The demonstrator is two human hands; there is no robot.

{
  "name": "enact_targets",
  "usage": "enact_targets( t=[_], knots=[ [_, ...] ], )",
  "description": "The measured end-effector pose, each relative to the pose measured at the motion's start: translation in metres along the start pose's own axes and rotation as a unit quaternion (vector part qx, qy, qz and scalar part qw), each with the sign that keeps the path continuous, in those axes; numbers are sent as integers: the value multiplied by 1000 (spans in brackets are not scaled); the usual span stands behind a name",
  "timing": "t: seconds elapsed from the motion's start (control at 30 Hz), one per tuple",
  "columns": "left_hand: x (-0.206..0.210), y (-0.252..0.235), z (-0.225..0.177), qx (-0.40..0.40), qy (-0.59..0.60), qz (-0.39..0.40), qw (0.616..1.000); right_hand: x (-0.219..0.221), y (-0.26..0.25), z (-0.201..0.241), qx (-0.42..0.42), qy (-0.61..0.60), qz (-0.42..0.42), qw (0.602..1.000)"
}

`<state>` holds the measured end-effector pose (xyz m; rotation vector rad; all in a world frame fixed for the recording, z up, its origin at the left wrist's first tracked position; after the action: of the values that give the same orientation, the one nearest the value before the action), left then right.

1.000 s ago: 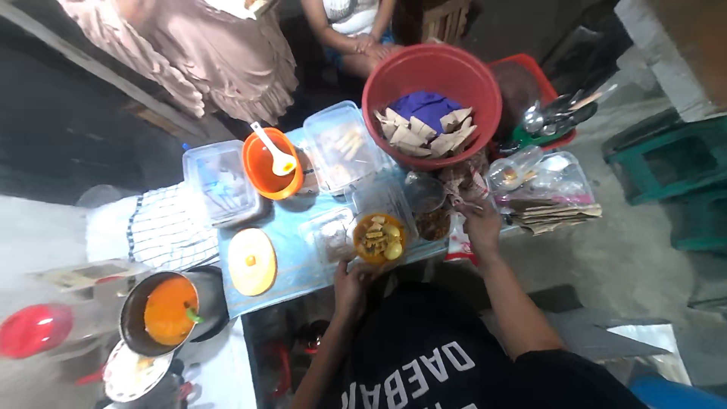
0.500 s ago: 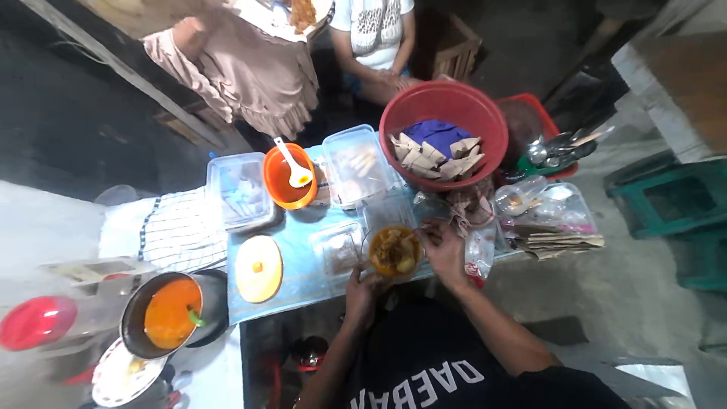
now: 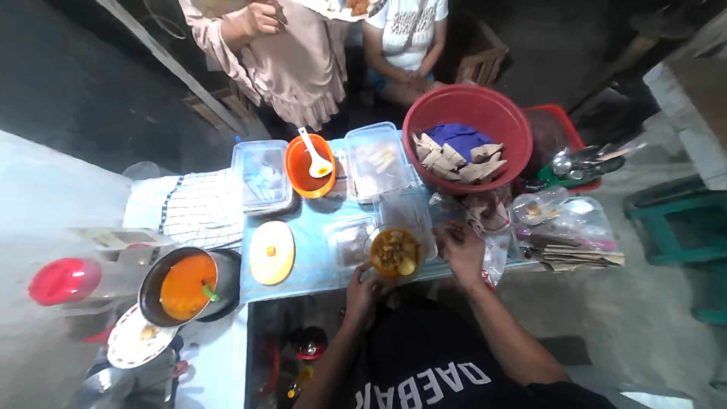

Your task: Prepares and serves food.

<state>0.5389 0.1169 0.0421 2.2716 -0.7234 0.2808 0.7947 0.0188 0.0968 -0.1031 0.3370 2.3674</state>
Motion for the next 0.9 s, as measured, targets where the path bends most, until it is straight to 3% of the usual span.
enact_targets(
  t=[0.17, 0.33, 0.43, 0.53, 0.73, 0.8, 0.9],
  knots=[
    [-21, 12, -7, 7, 48, -18, 999, -48, 10, -37, 31, -104, -104, 989],
    [-61, 33, -20, 36, 72, -73, 994, -88, 26, -84, 3, 73, -187, 980],
    [-88, 47, -33, 61, 71, -122, 988, -82, 28, -118, 23, 145, -168, 975],
    [-115, 56, -42, 80, 89, -165, 979, -71, 37, -143, 89, 111, -146, 979],
    [-168, 54, -52, 99, 118, -210, 965, -72, 93, -135, 100, 175, -184, 962],
    [-184, 48, -51, 96, 120, -210, 966, -58, 118, -141, 131, 204, -144, 959],
    [-207, 35, -46, 87, 126, -195, 969, -9, 166, -167, 237, 185, -16, 954]
  ],
)
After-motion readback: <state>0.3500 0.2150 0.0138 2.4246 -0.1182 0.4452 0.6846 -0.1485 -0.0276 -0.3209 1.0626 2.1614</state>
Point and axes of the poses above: each hand's wrist, its own y-axis away from the middle knuckle, its own x-axis out of the palm, z = x × y, the point moved 8 cm from there along -y, towards the middle knuckle, and after that the axes turned 14 degrees about z, right-handed, at the moved point
